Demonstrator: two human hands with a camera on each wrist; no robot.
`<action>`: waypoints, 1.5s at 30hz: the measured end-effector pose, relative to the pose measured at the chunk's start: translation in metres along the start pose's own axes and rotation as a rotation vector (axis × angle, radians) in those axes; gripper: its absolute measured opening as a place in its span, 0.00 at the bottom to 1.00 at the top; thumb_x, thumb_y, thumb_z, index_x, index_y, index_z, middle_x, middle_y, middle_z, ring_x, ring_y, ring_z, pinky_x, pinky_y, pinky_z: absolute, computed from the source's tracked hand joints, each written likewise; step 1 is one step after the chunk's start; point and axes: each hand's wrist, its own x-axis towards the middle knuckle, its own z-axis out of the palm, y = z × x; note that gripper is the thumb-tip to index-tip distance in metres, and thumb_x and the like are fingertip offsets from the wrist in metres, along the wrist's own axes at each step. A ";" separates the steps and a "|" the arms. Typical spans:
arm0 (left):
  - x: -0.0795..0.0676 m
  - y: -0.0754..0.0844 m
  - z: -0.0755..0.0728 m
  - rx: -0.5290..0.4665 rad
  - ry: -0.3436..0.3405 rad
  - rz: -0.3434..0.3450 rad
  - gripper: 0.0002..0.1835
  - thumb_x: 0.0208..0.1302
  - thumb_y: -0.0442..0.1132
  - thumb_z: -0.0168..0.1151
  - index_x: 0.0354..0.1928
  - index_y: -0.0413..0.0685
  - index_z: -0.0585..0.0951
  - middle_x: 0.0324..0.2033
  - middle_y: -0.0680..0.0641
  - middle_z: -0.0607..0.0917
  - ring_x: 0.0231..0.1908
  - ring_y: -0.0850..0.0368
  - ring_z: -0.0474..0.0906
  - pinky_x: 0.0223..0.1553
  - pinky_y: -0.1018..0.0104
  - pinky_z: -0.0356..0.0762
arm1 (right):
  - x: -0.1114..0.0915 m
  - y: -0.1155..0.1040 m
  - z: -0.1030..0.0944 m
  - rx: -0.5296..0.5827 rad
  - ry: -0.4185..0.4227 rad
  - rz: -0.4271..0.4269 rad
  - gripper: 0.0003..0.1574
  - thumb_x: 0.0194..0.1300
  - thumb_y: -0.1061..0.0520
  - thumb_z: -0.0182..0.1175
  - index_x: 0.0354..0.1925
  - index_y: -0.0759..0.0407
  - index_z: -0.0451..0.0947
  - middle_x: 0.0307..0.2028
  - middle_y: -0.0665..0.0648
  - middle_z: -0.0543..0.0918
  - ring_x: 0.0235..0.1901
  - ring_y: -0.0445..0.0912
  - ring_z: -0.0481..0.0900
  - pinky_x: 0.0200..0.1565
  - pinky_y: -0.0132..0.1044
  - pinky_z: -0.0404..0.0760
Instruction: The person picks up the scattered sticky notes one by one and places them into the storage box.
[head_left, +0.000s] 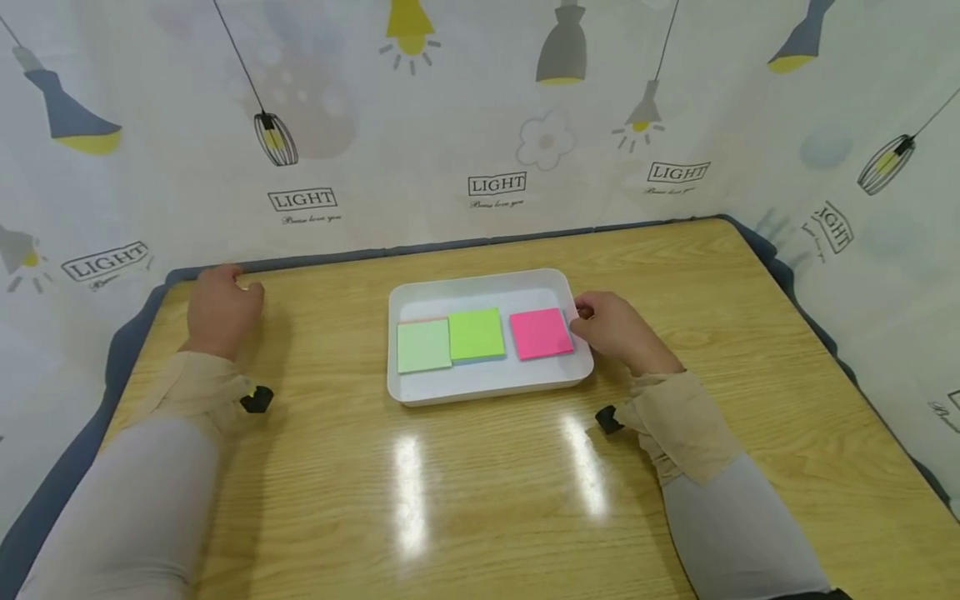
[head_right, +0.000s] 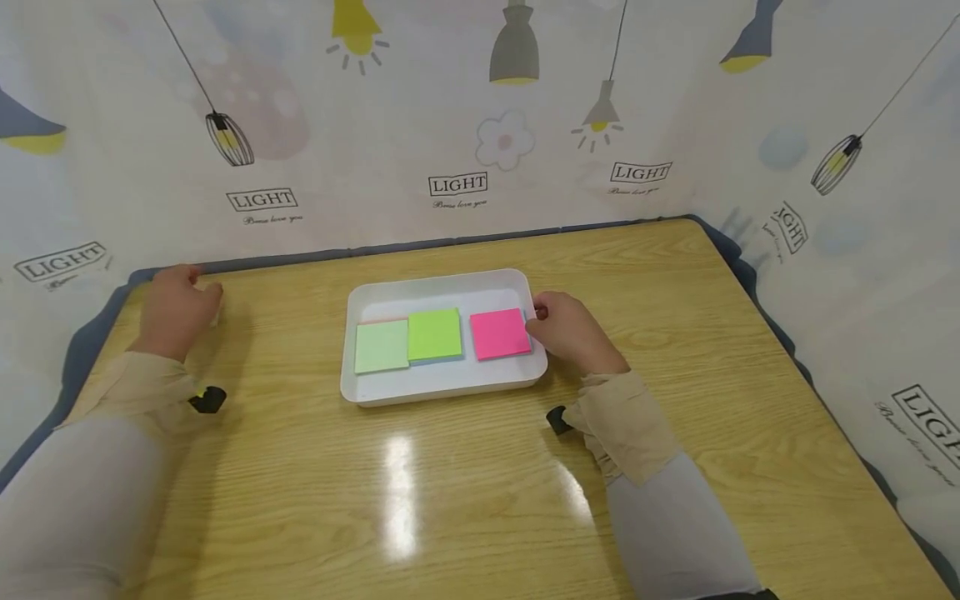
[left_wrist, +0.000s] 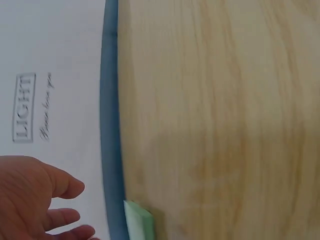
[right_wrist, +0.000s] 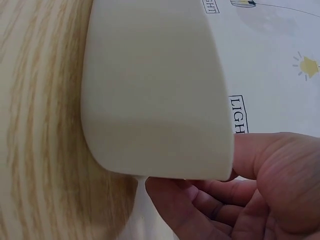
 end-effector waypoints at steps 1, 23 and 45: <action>0.001 -0.006 0.000 -0.004 -0.003 -0.013 0.36 0.76 0.46 0.42 0.77 0.28 0.58 0.72 0.23 0.66 0.66 0.24 0.66 0.68 0.31 0.66 | 0.000 0.000 0.000 0.002 0.001 0.001 0.24 0.74 0.57 0.54 0.64 0.66 0.75 0.52 0.63 0.79 0.47 0.54 0.74 0.46 0.41 0.76; 0.008 -0.042 -0.001 0.210 -0.136 -0.193 0.46 0.71 0.61 0.55 0.62 0.16 0.68 0.56 0.19 0.76 0.56 0.23 0.73 0.58 0.35 0.75 | 0.002 0.000 0.005 0.017 0.003 -0.013 0.23 0.74 0.58 0.54 0.62 0.66 0.76 0.51 0.63 0.80 0.46 0.53 0.75 0.46 0.41 0.77; 0.008 -0.056 -0.019 0.086 -0.285 -0.242 0.55 0.73 0.67 0.49 0.69 0.12 0.58 0.64 0.16 0.66 0.57 0.31 0.69 0.69 0.36 0.66 | -0.002 0.002 0.002 0.025 0.003 0.006 0.23 0.75 0.58 0.54 0.63 0.66 0.75 0.53 0.63 0.79 0.48 0.53 0.74 0.47 0.40 0.77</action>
